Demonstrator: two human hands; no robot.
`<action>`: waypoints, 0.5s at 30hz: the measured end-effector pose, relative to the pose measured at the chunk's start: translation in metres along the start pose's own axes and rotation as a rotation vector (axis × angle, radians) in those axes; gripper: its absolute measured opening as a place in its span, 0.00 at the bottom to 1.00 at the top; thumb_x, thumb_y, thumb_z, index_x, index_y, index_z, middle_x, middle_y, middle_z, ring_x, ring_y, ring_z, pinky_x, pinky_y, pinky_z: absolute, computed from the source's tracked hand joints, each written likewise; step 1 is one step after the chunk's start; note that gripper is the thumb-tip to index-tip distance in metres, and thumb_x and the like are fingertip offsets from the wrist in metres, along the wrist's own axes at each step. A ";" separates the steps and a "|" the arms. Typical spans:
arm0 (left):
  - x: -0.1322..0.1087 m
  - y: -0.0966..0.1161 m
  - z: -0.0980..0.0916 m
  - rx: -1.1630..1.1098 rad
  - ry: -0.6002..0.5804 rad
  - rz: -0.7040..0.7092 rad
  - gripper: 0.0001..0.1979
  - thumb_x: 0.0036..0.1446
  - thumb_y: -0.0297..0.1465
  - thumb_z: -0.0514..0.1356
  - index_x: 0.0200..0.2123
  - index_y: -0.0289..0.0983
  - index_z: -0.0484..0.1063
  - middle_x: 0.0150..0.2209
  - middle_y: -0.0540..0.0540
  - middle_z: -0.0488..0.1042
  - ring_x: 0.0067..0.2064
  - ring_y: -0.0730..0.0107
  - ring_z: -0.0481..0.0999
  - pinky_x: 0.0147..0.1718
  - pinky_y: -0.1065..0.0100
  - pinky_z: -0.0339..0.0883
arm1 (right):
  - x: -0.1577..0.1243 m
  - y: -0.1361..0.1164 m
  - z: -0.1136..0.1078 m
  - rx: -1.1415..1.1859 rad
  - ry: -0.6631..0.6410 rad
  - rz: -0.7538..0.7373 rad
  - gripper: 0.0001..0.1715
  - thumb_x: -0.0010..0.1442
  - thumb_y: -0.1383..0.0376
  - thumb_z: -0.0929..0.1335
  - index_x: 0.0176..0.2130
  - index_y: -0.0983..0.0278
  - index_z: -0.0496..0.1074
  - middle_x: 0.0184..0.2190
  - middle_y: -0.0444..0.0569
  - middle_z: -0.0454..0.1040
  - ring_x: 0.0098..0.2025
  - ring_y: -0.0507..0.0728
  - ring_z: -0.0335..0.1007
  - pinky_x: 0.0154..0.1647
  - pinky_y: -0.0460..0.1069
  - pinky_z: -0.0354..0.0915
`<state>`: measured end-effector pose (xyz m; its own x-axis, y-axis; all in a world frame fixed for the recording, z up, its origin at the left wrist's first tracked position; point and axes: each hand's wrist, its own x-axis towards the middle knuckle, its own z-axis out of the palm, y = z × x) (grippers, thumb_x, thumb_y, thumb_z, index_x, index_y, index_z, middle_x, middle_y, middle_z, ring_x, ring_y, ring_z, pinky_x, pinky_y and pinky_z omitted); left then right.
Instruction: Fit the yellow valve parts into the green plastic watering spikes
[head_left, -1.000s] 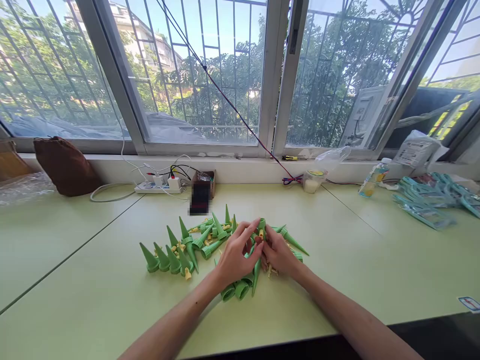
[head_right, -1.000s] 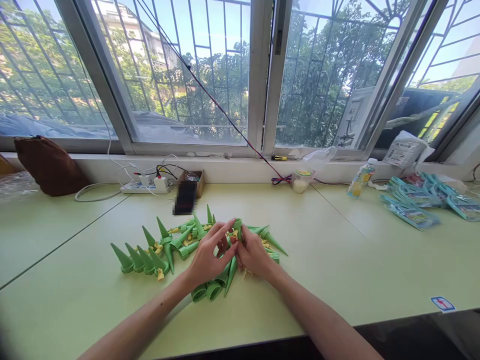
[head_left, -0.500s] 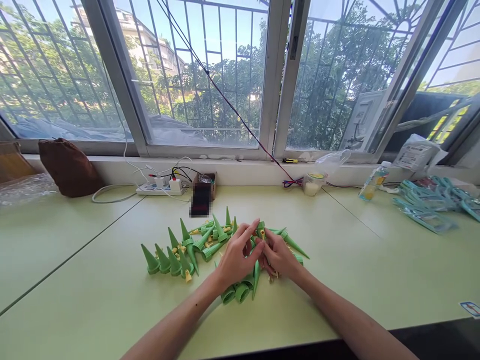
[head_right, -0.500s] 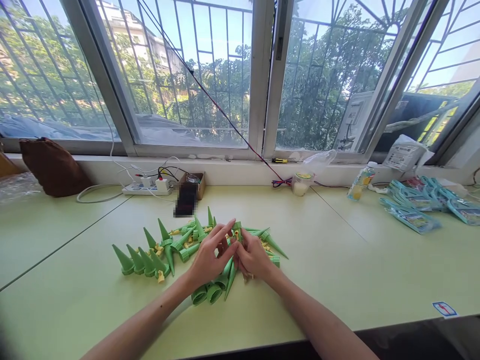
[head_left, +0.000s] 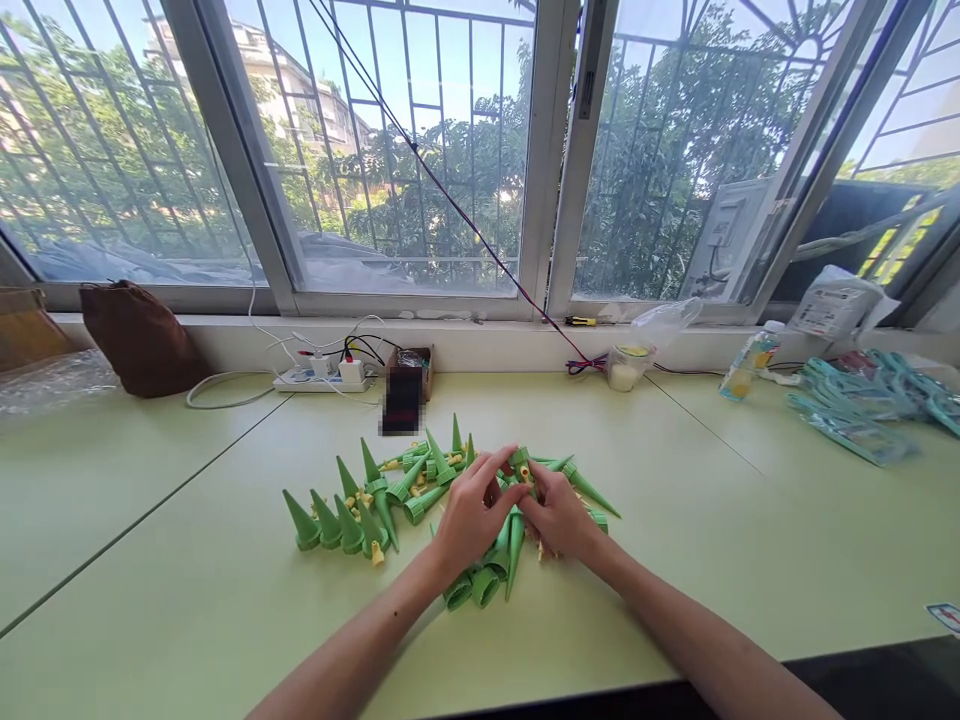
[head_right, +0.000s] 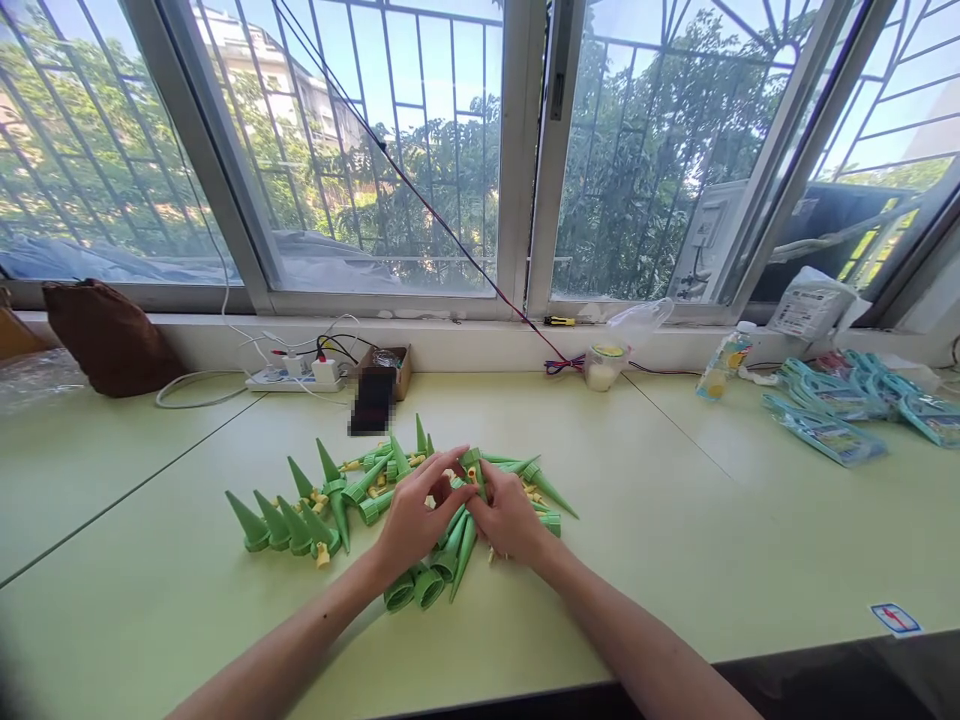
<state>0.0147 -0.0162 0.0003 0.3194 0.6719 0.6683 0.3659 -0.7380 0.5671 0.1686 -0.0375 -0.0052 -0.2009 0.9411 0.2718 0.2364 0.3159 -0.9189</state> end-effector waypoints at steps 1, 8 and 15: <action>-0.001 0.000 0.001 -0.004 0.008 0.000 0.19 0.60 0.30 0.61 0.55 0.39 0.67 0.37 0.50 0.72 0.25 0.78 0.66 0.27 0.73 0.66 | 0.000 0.001 0.001 -0.021 0.017 -0.011 0.04 0.57 0.69 0.62 0.36 0.62 0.63 0.12 0.32 0.57 0.12 0.48 0.53 0.15 0.43 0.49; -0.003 0.003 0.003 -0.009 0.044 -0.012 0.18 0.59 0.30 0.62 0.53 0.38 0.68 0.37 0.49 0.73 0.25 0.78 0.68 0.28 0.72 0.68 | 0.000 0.004 0.004 -0.086 0.083 -0.055 0.04 0.57 0.68 0.62 0.35 0.63 0.65 0.15 0.34 0.54 0.15 0.48 0.48 0.17 0.44 0.45; -0.002 0.004 0.003 -0.015 0.043 -0.039 0.16 0.59 0.30 0.62 0.51 0.38 0.69 0.36 0.49 0.73 0.25 0.78 0.68 0.28 0.72 0.68 | -0.001 0.010 0.007 -0.030 0.079 -0.025 0.02 0.60 0.66 0.62 0.35 0.62 0.64 0.17 0.36 0.57 0.13 0.48 0.50 0.13 0.44 0.46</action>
<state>0.0178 -0.0210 0.0000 0.2670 0.6970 0.6655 0.3637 -0.7124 0.6002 0.1643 -0.0363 -0.0163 -0.1323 0.9389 0.3177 0.2610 0.3422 -0.9027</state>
